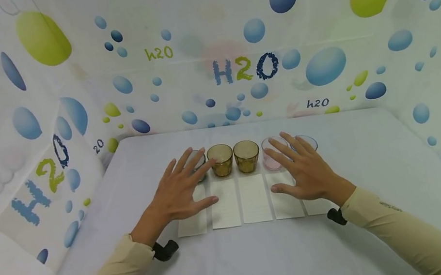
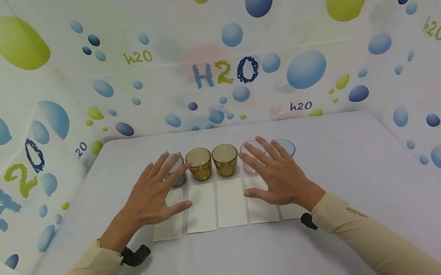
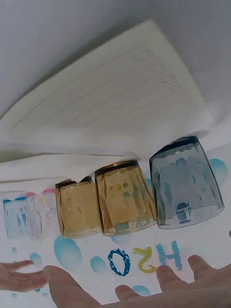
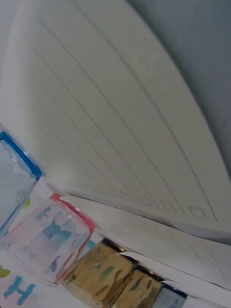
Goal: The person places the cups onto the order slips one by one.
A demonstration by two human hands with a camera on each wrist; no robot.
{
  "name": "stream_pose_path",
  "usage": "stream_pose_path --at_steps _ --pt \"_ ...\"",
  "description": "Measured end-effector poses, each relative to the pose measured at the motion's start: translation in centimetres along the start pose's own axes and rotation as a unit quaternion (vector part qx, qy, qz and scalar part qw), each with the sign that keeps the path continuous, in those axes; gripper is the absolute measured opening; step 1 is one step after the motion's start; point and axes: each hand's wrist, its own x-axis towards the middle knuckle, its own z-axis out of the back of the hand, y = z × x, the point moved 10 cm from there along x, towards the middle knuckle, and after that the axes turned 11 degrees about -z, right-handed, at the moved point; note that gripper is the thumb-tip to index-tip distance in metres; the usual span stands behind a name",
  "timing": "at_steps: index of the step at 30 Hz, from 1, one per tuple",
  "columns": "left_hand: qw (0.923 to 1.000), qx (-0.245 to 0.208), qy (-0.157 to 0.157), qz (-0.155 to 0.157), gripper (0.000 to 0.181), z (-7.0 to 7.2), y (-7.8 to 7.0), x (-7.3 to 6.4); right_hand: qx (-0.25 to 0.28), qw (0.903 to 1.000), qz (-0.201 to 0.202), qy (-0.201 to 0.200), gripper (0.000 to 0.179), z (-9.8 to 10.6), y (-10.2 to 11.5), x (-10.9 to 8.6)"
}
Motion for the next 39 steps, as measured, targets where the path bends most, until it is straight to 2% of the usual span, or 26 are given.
stream_pose_path --at_steps 8,19,24,31,39 --pt "0.9987 -0.036 -0.012 0.034 0.094 -0.3 0.7 -0.2 0.071 0.9974 -0.013 0.004 0.090 -0.2 0.6 0.7" --pt "0.9956 -0.064 -0.026 0.063 0.095 -1.1 2.0 0.1 0.088 0.9956 -0.025 0.017 0.096 -0.8 1.4 2.6" --pt "0.9932 -0.084 -0.033 0.073 0.097 -1.0 2.4 0.1 0.108 0.9933 -0.032 0.025 0.094 -0.9 1.9 3.0" --pt "0.9911 -0.099 -0.043 0.078 0.096 -0.9 3.2 0.5 0.105 0.9935 -0.028 0.032 0.094 -1.5 2.9 4.0" --pt "0.9805 -0.157 -0.046 0.110 0.093 -1.2 4.3 0.4 0.101 0.9940 -0.025 0.034 0.099 -2.2 3.7 5.0"
